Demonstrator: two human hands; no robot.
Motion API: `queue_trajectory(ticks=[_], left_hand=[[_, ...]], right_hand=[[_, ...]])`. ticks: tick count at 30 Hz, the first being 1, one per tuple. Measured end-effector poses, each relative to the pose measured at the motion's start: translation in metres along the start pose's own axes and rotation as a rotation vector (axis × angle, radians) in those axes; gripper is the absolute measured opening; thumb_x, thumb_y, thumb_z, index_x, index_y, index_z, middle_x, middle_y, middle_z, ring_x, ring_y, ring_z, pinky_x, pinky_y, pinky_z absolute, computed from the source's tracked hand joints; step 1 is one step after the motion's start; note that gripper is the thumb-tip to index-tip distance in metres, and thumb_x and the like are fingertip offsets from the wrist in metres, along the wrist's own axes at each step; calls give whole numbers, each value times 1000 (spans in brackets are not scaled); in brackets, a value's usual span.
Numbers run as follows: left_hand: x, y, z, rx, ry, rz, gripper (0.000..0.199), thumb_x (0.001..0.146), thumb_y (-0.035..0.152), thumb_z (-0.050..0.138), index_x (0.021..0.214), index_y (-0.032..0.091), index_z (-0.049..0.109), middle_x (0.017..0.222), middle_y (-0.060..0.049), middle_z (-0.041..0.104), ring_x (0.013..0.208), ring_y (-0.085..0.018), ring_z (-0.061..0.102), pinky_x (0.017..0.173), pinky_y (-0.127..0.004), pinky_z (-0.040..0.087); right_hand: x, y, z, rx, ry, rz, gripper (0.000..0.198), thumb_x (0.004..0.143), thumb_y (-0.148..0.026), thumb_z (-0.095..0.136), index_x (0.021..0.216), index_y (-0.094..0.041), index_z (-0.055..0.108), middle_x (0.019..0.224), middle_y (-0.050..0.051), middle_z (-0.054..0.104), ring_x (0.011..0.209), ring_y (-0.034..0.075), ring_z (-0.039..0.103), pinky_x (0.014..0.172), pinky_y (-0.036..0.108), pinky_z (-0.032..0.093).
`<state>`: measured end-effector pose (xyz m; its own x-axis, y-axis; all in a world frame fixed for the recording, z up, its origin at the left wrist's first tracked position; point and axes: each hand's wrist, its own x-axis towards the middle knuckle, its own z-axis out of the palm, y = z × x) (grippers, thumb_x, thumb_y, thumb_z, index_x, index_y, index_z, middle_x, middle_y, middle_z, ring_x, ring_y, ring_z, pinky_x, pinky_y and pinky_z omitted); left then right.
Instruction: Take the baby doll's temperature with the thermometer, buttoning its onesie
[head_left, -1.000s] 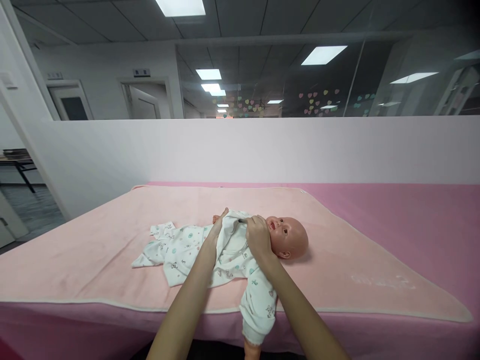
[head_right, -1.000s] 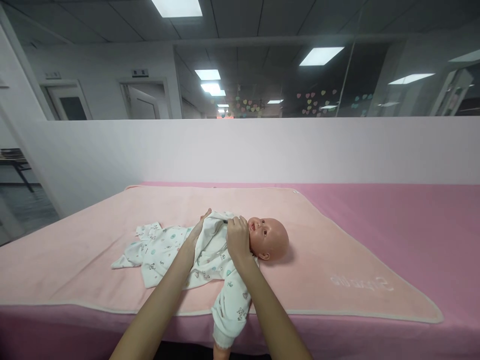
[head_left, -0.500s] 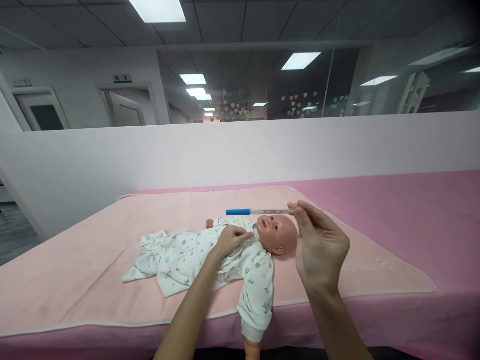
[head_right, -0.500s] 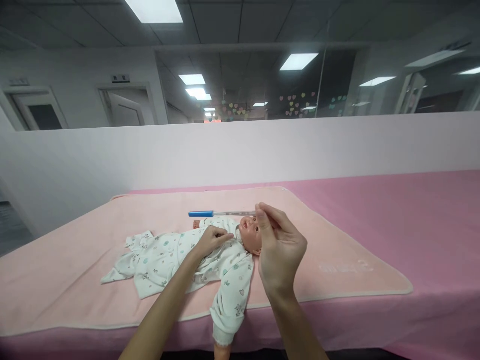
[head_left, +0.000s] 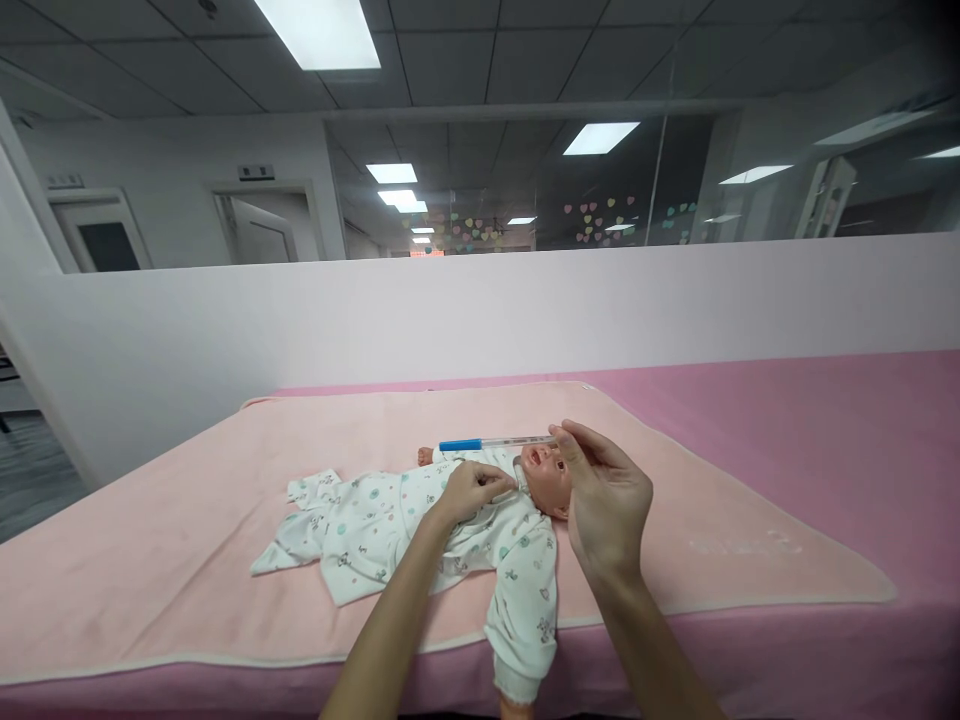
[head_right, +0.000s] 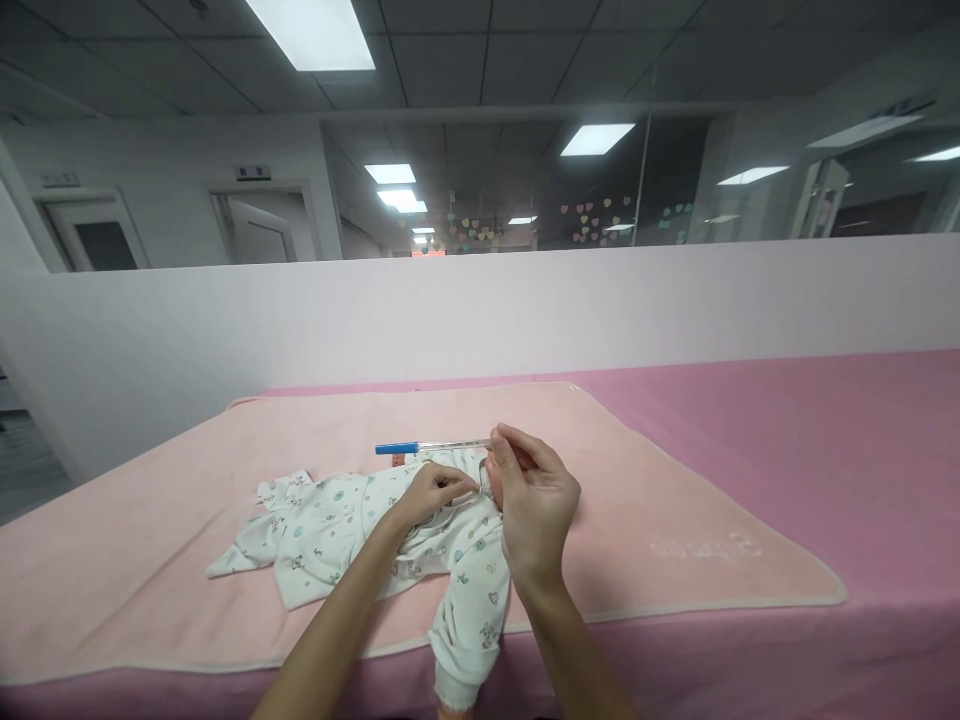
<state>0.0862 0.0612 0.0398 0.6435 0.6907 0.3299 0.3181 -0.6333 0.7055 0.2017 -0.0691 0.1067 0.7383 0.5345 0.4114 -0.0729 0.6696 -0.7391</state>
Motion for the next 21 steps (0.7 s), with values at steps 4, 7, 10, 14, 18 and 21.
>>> queue_trajectory(ticks=[4, 7, 10, 14, 18, 21], left_hand=[[-2, 5, -1, 86, -31, -10, 33, 76, 44, 54, 98, 24, 69, 42, 7, 25, 44, -7, 22, 48, -22, 19], [-3, 5, 0, 118, -45, -20, 29, 74, 43, 57, 91, 25, 71, 41, 7, 26, 45, -7, 22, 49, -22, 19], [-3, 3, 2, 107, -27, -27, 29, 73, 42, 58, 89, 23, 72, 43, 6, 33, 47, -7, 25, 50, -22, 21], [-2, 1, 2, 103, -19, -17, 30, 72, 42, 58, 91, 22, 71, 44, 6, 35, 48, -7, 29, 51, -21, 23], [-1, 1, 2, 108, -27, -6, 30, 72, 41, 58, 94, 24, 70, 45, 7, 31, 47, -7, 30, 50, -21, 23], [-1, 2, 2, 112, -30, -16, 28, 72, 40, 58, 92, 24, 70, 46, 7, 32, 47, -7, 30, 50, -21, 23]], right_hand=[[-1, 9, 3, 25, 25, 46, 28, 62, -32, 74, 83, -14, 69, 79, 7, 69, 69, 16, 63, 58, 28, 52], [-2, 14, 3, 51, 21, 63, 28, 60, -31, 75, 81, -15, 70, 80, 7, 68, 70, 16, 63, 56, 27, 51], [-1, 16, 2, 59, 4, 81, 27, 59, -29, 76, 83, -16, 70, 81, 6, 68, 72, 16, 62, 56, 26, 51], [-2, 18, 0, 30, 5, 86, 29, 58, -29, 76, 83, -17, 71, 81, 6, 68, 72, 17, 62, 56, 26, 52], [-3, 19, -1, -1, -16, 79, 31, 60, -31, 75, 87, -16, 70, 81, 8, 69, 76, 19, 63, 60, 29, 53], [-3, 21, -5, -41, -32, 55, 31, 62, -33, 73, 88, -15, 70, 83, 9, 70, 78, 20, 64, 65, 33, 55]])
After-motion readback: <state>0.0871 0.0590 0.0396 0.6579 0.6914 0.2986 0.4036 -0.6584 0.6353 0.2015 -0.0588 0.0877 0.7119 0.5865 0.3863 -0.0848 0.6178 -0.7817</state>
